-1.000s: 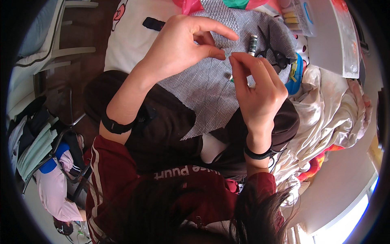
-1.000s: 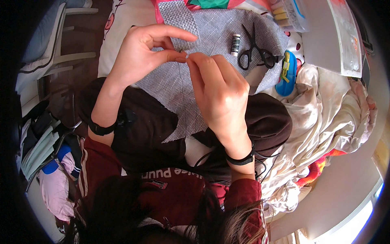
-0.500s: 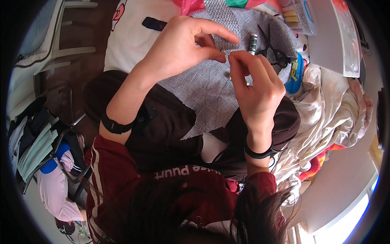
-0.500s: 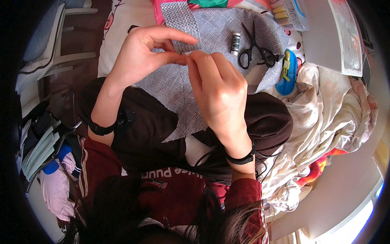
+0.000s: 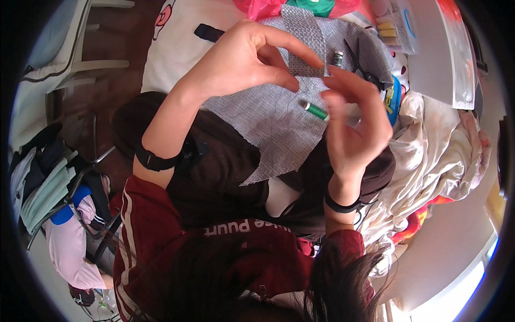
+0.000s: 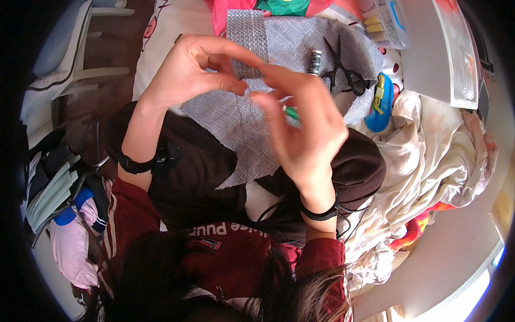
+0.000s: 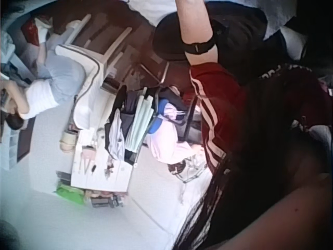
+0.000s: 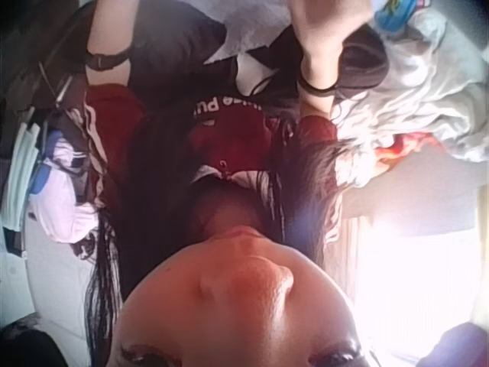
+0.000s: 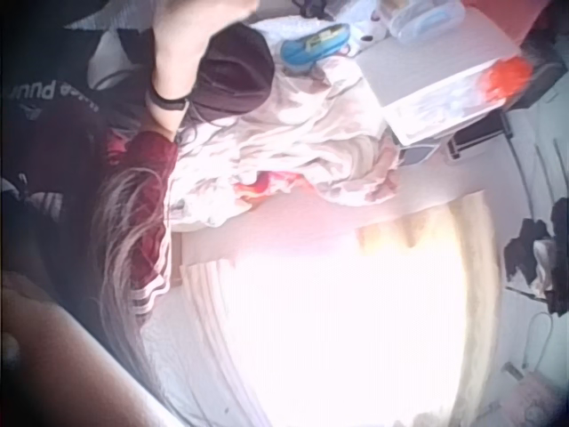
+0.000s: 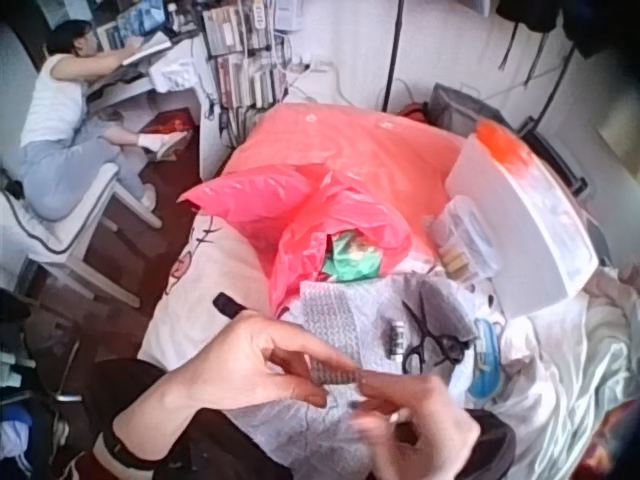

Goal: The person is sewing a small piece of grey fabric while sitting on a bed.

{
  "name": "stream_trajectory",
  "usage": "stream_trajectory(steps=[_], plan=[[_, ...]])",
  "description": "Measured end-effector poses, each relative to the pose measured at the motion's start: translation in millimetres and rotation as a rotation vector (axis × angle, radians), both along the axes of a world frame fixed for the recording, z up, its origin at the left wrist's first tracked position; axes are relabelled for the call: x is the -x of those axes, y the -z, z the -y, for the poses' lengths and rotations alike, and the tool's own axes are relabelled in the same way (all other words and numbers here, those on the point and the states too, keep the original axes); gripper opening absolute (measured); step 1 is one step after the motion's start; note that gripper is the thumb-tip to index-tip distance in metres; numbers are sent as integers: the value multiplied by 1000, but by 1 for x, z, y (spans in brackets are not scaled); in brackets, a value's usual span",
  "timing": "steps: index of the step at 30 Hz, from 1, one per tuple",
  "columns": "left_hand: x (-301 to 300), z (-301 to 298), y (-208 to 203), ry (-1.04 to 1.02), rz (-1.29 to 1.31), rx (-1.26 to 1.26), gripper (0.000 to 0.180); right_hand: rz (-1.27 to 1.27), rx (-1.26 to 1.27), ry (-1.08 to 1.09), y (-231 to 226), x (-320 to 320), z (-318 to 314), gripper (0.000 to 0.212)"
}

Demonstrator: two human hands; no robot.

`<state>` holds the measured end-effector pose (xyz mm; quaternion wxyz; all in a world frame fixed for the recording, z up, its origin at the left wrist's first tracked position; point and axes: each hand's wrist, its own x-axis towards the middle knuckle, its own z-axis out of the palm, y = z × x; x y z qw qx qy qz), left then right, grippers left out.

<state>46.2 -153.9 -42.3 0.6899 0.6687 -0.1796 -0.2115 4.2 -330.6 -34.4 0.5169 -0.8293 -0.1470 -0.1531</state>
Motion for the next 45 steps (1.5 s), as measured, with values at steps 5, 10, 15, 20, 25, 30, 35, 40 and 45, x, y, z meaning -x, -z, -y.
stream_trajectory(steps=[5, 10, 15, 20, 25, 30, 35, 40, 45], plan=[[1, 0, -4, 41, -3, 38, 28, -108, -431, 149, -4, -6, 9, 12], [2, -2, -6, 32, 30, -3, 28, -139, -467, 74, -9, -4, 12, 9], [5, -3, -6, 9, 10, 3, 30, 8, 42, -98, -7, -4, 5, 17], [5, -1, -4, 21, -11, 50, 31, 154, 178, -137, -3, -4, 0, 21], [6, -1, -5, 52, 7, 45, 30, 253, 223, -143, 0, -5, -1, 22], [6, -2, -5, 43, -4, 35, 31, 154, -80, -161, 0, -3, 0, 15], [5, 1, -6, 54, -8, 44, 31, 103, -124, -198, -1, -4, 3, 13], [5, 0, -6, 62, -10, 64, 30, 31, -114, -158, 3, -2, 1, 13], [6, 0, -5, 54, -23, 61, 30, 17, -105, -147, 2, -1, 1, 13]])
